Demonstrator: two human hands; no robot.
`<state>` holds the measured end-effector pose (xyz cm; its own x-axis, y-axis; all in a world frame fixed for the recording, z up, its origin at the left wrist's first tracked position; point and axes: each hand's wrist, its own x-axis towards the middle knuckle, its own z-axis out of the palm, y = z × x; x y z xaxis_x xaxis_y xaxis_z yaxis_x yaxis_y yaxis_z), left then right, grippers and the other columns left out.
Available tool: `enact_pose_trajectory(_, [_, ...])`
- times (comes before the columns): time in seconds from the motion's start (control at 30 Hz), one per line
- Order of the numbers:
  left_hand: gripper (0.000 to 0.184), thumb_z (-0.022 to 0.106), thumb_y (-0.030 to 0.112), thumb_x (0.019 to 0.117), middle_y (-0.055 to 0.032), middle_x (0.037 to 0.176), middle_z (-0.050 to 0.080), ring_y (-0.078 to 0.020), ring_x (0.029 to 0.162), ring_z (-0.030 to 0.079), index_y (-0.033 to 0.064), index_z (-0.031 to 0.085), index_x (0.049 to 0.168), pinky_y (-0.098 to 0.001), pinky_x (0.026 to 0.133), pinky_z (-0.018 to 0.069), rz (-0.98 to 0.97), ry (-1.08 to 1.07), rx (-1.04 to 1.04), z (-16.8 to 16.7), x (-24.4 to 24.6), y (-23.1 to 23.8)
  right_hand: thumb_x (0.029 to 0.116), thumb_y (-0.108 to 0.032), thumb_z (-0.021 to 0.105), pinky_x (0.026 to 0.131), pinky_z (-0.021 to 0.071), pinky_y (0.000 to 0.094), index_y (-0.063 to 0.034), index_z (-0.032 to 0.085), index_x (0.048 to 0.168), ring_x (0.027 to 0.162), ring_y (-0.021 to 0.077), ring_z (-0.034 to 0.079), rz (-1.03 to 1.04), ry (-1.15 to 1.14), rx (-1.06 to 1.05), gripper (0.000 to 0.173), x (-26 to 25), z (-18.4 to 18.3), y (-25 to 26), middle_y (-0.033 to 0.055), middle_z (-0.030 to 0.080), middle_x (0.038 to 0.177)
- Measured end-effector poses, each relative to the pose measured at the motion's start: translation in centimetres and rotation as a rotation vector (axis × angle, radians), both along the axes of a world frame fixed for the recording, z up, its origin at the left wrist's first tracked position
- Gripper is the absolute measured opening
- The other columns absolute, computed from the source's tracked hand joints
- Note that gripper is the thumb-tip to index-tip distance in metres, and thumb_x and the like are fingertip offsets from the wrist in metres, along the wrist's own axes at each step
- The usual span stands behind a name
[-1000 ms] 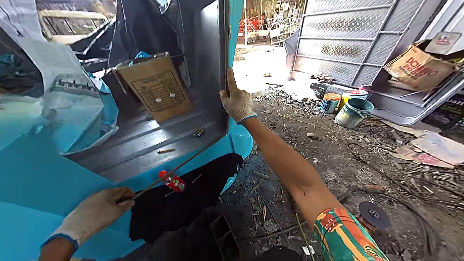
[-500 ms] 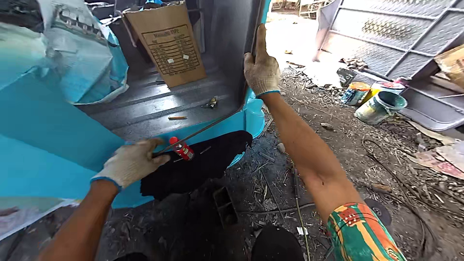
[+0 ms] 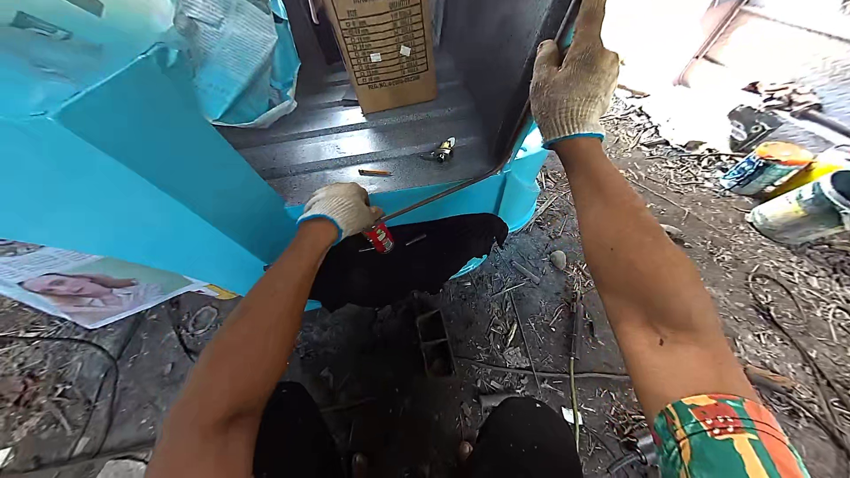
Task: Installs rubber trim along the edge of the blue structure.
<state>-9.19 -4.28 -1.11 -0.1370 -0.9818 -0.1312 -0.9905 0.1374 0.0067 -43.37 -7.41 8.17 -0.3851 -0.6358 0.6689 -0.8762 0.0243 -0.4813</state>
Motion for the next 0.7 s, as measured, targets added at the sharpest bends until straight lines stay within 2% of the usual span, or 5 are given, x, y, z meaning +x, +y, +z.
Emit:
enact_pose_trajectory(0.1, [0.038, 0.067, 0.052, 0.0900, -0.0131, 0.083, 0.069, -0.0384, 0.085, 0.068, 0.0157, 0.071, 0.083, -0.0669, 0.070, 0.0504, -0.051, -0.042, 0.009, 1.5, -0.2, 0.1, 0.1006, -0.040, 0.048, 0.078, 0.0570, 0.0538, -0.0245, 0.040, 0.158, 0.091, 0.0262, 0.074, -0.005, -0.008, 0.033, 0.060, 0.0, 0.0, 0.0, 0.0060, 0.076, 0.101])
enact_pose_trajectory(0.2, [0.028, 0.072, 0.045, 0.0904, -0.0123, 0.083, 0.072, -0.0371, 0.082, 0.070, 0.0173, 0.076, 0.092, -0.0695, 0.072, 0.0519, -0.108, -0.017, -0.027, 6.1, 0.3, 0.5, 0.1003, -0.041, 0.047, 0.080, 0.0571, 0.0524, -0.0227, 0.046, 0.155, 0.092, 0.0264, 0.074, -0.017, -0.003, 0.035, 0.058, -0.1, 0.1, -0.1, 0.0065, 0.077, 0.102])
enact_pose_trajectory(0.37, [0.020, 0.076, 0.036, 0.0903, -0.0168, 0.091, 0.072, -0.0427, 0.090, 0.068, 0.0177, 0.077, 0.099, -0.0748, 0.077, 0.0485, -0.138, -0.047, -0.165, 13.2, 1.7, -0.9, 0.1002, -0.041, 0.046, 0.083, 0.0557, 0.0531, -0.0191, 0.055, 0.146, 0.097, 0.0279, 0.073, -0.007, -0.019, 0.040, 0.052, -0.1, 0.0, -0.1, 0.0082, 0.076, 0.103])
enact_pose_trajectory(0.5, [0.017, 0.076, 0.032, 0.0888, -0.0159, 0.093, 0.072, -0.0414, 0.093, 0.068, 0.0176, 0.077, 0.098, -0.0716, 0.078, 0.0497, -0.127, -0.139, -0.191, 13.2, 2.4, -4.5, 0.1003, -0.041, 0.046, 0.083, 0.0559, 0.0544, -0.0200, 0.051, 0.150, 0.096, 0.0295, 0.073, -0.014, -0.023, 0.048, 0.054, 0.0, 0.2, 0.1, 0.0091, 0.076, 0.103])
enact_pose_trajectory(0.7, [0.017, 0.073, 0.026, 0.0894, -0.0177, 0.099, 0.073, -0.0437, 0.099, 0.068, 0.0176, 0.077, 0.104, -0.0722, 0.083, 0.0489, -0.085, -0.098, -0.230, 11.7, 3.0, -7.1, 0.0999, -0.040, 0.047, 0.079, 0.0560, 0.0533, -0.0237, 0.040, 0.159, 0.092, 0.0280, 0.074, -0.025, -0.001, 0.023, 0.062, -0.4, 0.1, -0.1, 0.0076, 0.076, 0.101])
